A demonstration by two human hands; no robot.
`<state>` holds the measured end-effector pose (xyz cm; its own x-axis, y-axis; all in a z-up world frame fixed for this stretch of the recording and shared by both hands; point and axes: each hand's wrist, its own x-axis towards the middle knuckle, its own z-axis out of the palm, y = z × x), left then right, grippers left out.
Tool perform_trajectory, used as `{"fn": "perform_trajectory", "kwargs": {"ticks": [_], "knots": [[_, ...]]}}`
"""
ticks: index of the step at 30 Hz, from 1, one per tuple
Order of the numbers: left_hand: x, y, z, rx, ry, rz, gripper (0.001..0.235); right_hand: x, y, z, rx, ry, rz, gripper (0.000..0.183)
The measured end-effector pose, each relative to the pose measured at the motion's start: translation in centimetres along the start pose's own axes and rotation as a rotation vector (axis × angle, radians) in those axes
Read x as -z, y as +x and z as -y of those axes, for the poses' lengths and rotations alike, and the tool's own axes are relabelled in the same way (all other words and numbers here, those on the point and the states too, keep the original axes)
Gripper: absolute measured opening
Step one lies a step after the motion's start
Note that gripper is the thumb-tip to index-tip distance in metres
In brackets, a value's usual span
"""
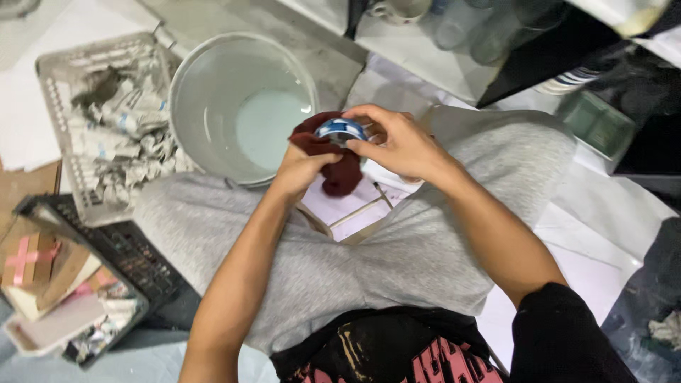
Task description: The person sits cross-legged on the floor and wipes several ceramic mugs and glassware with a maroon cloth. They handle each item one at a time, wiping the exterior and interior, then place the cleaned items on a nearby shelf. The person also folds the cloth and handles crumpled newspaper at the end.
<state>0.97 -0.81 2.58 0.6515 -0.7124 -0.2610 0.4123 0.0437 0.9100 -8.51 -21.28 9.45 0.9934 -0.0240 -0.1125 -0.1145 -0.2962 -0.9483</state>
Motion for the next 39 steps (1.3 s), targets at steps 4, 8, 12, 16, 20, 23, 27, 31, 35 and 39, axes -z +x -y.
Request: {"fn": "perform_trajectory", "kwargs": {"ticks": [4, 8, 12, 16, 20, 23, 27, 31, 35, 39], "knots": [[0.3, -0.5, -0.3, 0.034, -0.483, 0.009, 0.064, 0.4, 0.5, -0.9, -0.106, 0.484, -0.026, 0.048], [0.4, -0.3, -0.5, 0.008, -0.692, 0.171, 0.061, 0.2, 0.8, -0.4, -0.18, 0.795, -0.131, 0.05], [0.3, -0.7, -0.2, 0.058, -0.659, 0.13, 0.075, 1.0, 0.3, 1.0, -0.082, 0.993, -0.298, 0.05], [0.2, -0.9, -1.0, 0.044, -0.71, 0.146, 0.088, 3.1, -1.0, 3.7, 0.161, 0.956, -0.439, 0.049], [0.2, -0.7, -1.2, 0.046, -0.753, 0.155, 0.072, 4.8, -1.2, 6.2, 0.263, 1.013, -0.642, 0.052], [0.3, -1.0, -0.8, 0.048, -0.671, 0.17, 0.061, 6.5, -0.9, 7.3, 0.311, 0.967, -0.757, 0.055], [0.7, -0.7, 0.1, 0.009, -0.402, 0.207, 0.066, 9.2, 0.5, 7.5, 0.308, 0.887, -0.885, 0.06], [0.7, -1.7, 1.0, 0.0, 0.048, 0.169, 0.056, 10.8, 1.7, 7.2, 0.251, 0.973, -0.877, 0.054], [-2.3, -2.8, 0.2, -0.179, 0.286, 0.101, 0.047, 12.5, 3.4, 7.2, 0.232, 1.052, -0.821, 0.039], [-6.8, -3.1, -3.2, -0.216, 0.041, 0.146, 0.038, 13.8, 5.0, 7.0, 0.111, 1.012, -0.937, 0.023]]}}
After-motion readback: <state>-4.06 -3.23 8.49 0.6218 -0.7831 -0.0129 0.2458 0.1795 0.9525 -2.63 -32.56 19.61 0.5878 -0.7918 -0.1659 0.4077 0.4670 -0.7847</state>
